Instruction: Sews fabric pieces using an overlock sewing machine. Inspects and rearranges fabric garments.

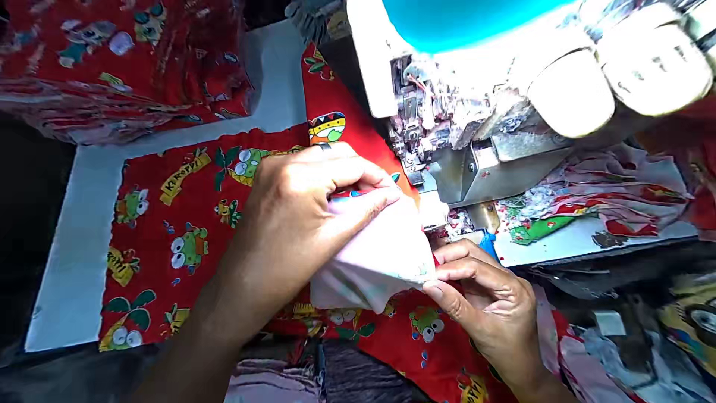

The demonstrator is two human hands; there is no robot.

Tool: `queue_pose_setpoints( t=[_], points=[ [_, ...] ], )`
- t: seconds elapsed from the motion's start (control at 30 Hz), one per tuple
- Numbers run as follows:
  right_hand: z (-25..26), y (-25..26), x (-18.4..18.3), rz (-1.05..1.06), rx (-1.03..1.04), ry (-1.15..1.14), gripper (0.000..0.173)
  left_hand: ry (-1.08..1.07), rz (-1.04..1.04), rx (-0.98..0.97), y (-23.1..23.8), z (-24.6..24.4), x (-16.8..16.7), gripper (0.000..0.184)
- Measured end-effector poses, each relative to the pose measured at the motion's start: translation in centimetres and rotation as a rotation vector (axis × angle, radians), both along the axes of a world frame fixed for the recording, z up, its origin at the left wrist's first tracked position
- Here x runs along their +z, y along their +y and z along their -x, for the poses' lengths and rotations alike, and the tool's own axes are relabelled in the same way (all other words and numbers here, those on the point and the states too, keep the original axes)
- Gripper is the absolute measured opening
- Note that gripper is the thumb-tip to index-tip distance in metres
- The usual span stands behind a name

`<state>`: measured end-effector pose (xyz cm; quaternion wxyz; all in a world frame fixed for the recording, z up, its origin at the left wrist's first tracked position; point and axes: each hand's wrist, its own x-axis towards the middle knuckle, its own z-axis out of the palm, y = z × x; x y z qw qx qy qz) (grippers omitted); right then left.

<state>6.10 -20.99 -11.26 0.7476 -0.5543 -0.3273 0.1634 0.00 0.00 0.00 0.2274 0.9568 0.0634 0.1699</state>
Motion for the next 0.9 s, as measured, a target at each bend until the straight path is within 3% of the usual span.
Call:
queue_pose_setpoints(
  t=[0.17,0.27,0.5,0.67,0.8,0.9],
  points=[
    [0.2,0.2,0.4,-0.013,-0.013,0.054,0.009,-0.008,-0.011,-0.008,0.3,-0.8,0.1,0.011],
    [0.2,0.4,0.8,0.027,-0.038,0.045,0.022,-0.039,-0.068,0.026,-0.2,-1.0,0.0,0.011],
    [0.3,0.5,1.4,0.064,-0.072,0.0,0.01,-0.122,-0.076,0.05,-1.1,0.1,-1.4,0.016],
    [-0.1,0.4,2.3,0.028,-0.102,0.004,0.026,-0.159,-0.063,0.088,-1.5,-1.0,-1.7,0.013],
    [-0.3,0.5,2.6,0.045,-0.098,-0.064,0.028,-0.215,0.018,0.096,0.3,-2.5,-2.5,0.015],
    [-0.4,1.0,2.8,0.086,-0.103,-0.099,0.028,-0.219,-0.052,0.088,2.0,-3.7,-2.4,0.017]
  ],
)
